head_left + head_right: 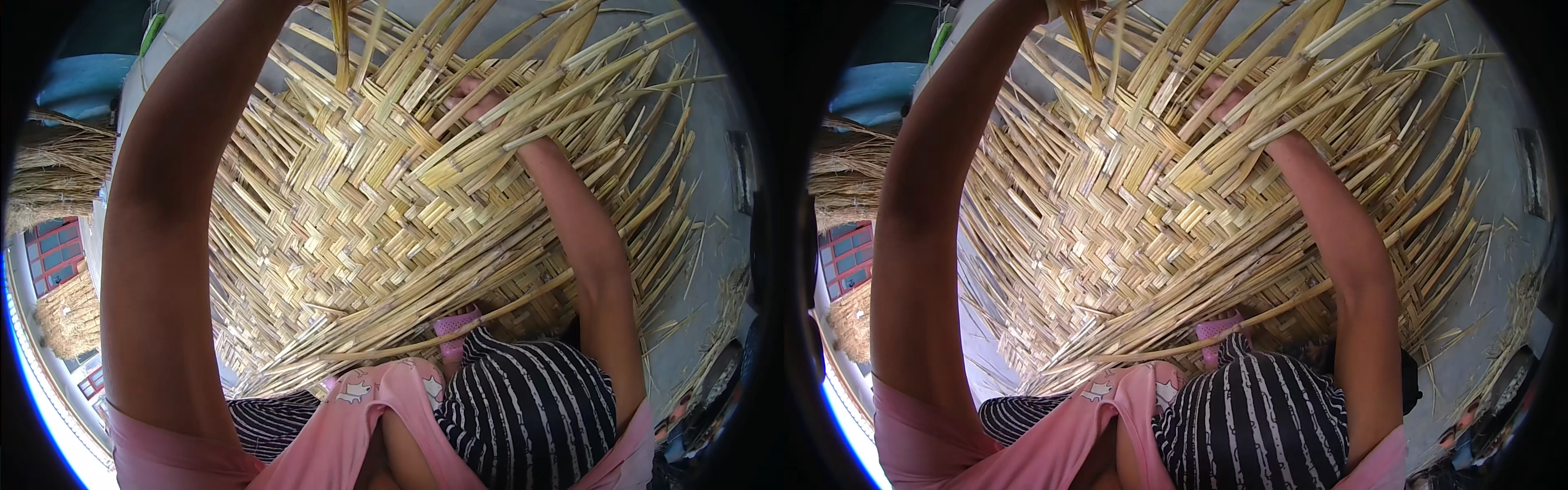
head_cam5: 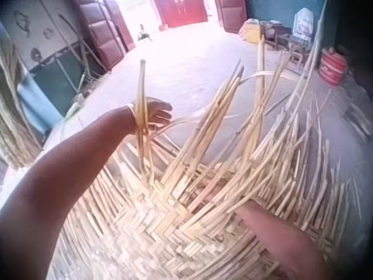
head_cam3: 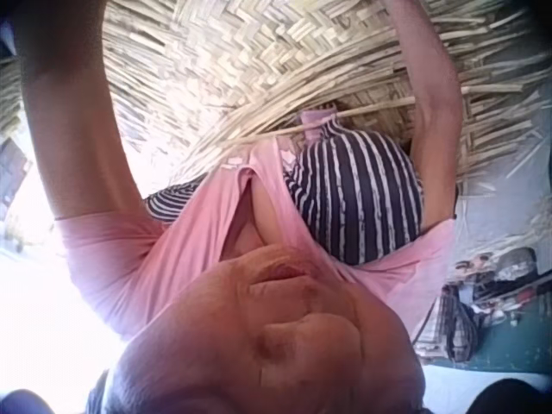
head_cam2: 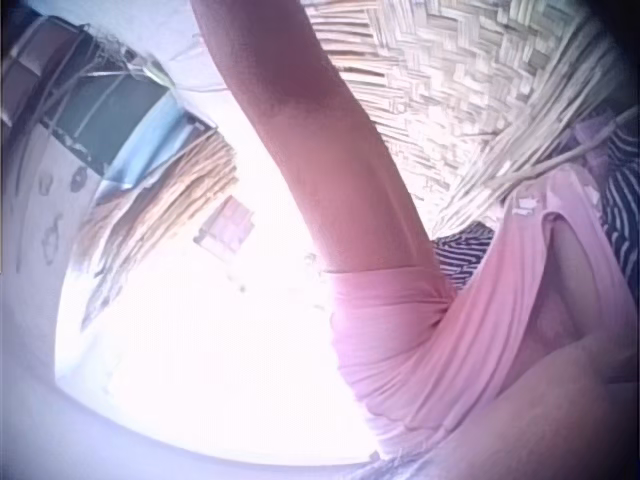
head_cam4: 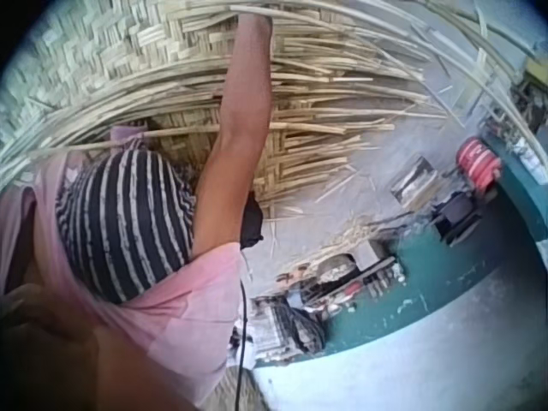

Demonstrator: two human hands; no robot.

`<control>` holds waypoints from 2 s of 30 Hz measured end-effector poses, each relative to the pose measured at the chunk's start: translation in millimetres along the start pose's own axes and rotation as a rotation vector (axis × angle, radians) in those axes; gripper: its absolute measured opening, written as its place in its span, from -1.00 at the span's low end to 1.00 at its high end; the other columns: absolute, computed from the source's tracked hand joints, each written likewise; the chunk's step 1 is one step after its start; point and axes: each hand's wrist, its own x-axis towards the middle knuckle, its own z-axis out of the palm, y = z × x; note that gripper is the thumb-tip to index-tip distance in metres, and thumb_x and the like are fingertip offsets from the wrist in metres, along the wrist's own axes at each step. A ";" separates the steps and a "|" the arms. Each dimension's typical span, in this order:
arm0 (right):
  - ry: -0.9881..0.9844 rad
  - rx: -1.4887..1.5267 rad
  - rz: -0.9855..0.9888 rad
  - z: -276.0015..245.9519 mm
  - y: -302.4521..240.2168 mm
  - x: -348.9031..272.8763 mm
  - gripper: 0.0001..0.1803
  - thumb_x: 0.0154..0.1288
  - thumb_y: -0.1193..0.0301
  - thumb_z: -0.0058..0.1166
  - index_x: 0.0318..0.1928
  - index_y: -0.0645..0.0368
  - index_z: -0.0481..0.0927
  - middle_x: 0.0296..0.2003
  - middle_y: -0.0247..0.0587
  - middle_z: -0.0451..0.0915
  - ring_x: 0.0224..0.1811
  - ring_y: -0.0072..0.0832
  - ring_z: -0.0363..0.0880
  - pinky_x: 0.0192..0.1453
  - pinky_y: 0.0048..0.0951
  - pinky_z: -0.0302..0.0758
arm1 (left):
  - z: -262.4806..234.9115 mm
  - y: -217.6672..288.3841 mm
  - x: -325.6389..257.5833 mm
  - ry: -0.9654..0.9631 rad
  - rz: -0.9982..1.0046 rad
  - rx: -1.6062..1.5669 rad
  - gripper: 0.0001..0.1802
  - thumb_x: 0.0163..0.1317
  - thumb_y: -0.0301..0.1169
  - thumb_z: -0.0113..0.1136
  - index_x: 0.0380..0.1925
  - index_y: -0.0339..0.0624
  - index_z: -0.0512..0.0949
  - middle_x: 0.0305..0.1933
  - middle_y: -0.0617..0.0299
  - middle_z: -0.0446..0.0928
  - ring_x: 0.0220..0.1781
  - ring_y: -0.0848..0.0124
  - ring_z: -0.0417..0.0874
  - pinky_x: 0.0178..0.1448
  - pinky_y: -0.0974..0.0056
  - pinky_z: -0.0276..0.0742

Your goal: The person weaves a basket by hand using dried palm leaves. They interlace the leaves in a consistent pattern, gradually building up the structure of the basket.

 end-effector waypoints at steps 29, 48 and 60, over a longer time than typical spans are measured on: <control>-0.468 -0.031 -0.097 -14.7 49.7 14.4 -0.75 0.30 0.20 0.07 -0.30 0.13 0.46 -0.36 -0.48 0.46 -0.27 -0.66 0.40 -0.16 -0.50 0.38 | 24.0 -170.4 2.1 0.066 0.195 0.658 -0.38 0.06 0.10 0.23 -0.08 -0.19 0.58 -0.14 0.08 0.61 -0.08 0.26 0.62 0.06 0.19 0.45; -0.456 0.159 -0.488 -42.0 123.3 14.1 -0.55 0.25 0.25 0.11 0.12 0.11 0.47 0.08 -0.21 0.45 0.13 -0.47 0.38 0.18 -0.38 0.35 | 31.8 -166.9 2.1 0.043 0.209 0.592 -0.45 0.13 0.01 0.23 -0.04 -0.19 0.55 -0.13 0.12 0.60 -0.05 0.30 0.59 0.07 0.21 0.43; -0.298 -0.090 -0.166 -14.9 47.9 4.9 -0.66 0.23 0.30 0.08 -0.03 0.16 0.46 -0.17 -0.23 0.46 -0.11 -0.38 0.47 0.02 -0.36 0.43 | 21.7 -168.4 -7.6 0.054 0.174 0.557 -0.42 0.12 0.00 0.25 0.01 -0.19 0.54 -0.09 0.10 0.59 -0.01 0.30 0.58 0.11 0.22 0.41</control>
